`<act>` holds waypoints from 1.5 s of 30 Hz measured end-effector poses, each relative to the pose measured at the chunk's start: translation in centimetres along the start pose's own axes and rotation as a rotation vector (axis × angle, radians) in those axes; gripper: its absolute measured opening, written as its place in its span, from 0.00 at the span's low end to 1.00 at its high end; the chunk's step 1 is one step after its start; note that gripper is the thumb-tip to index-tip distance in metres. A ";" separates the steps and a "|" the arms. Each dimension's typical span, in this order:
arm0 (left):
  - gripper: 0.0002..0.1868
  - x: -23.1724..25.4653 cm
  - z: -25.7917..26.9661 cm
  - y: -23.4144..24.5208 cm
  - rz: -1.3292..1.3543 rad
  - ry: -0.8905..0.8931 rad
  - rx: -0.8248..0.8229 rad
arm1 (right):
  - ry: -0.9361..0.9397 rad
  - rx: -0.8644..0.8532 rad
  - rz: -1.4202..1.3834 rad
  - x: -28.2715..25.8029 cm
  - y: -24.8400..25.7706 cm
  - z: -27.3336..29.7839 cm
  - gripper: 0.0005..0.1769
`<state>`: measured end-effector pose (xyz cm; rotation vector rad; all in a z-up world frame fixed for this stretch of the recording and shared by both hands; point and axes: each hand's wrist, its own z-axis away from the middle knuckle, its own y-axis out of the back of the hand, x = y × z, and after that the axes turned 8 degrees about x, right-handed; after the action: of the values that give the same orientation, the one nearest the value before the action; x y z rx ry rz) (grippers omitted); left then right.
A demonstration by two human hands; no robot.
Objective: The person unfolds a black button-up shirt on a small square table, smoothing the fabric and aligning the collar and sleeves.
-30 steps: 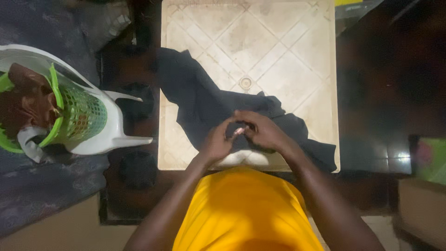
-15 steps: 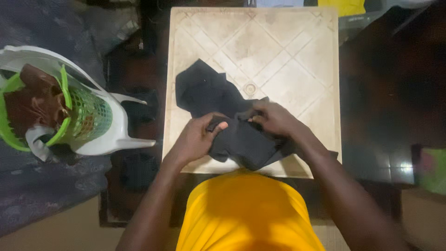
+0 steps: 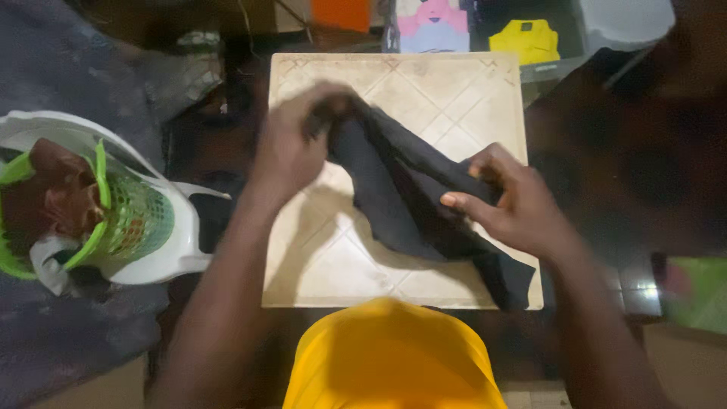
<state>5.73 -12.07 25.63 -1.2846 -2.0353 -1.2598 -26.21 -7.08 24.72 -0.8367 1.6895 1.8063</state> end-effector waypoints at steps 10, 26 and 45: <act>0.17 -2.0 -4.9 1.6 -0.193 -0.291 0.082 | -0.043 0.136 0.213 5.7 -8.9 0.2 0.20; 0.08 -10.2 -0.9 0.5 -0.538 0.081 0.162 | -0.110 -0.189 0.026 10.3 -14.8 9.4 0.35; 0.39 -15.8 12.1 -16.5 -0.408 0.869 -0.273 | -0.682 -0.107 -0.454 18.8 -21.3 5.2 0.27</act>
<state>0.36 -12.06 0.35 -0.2638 -1.5254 -1.8930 -23.54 -0.82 -3.35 -0.4994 0.8941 1.6107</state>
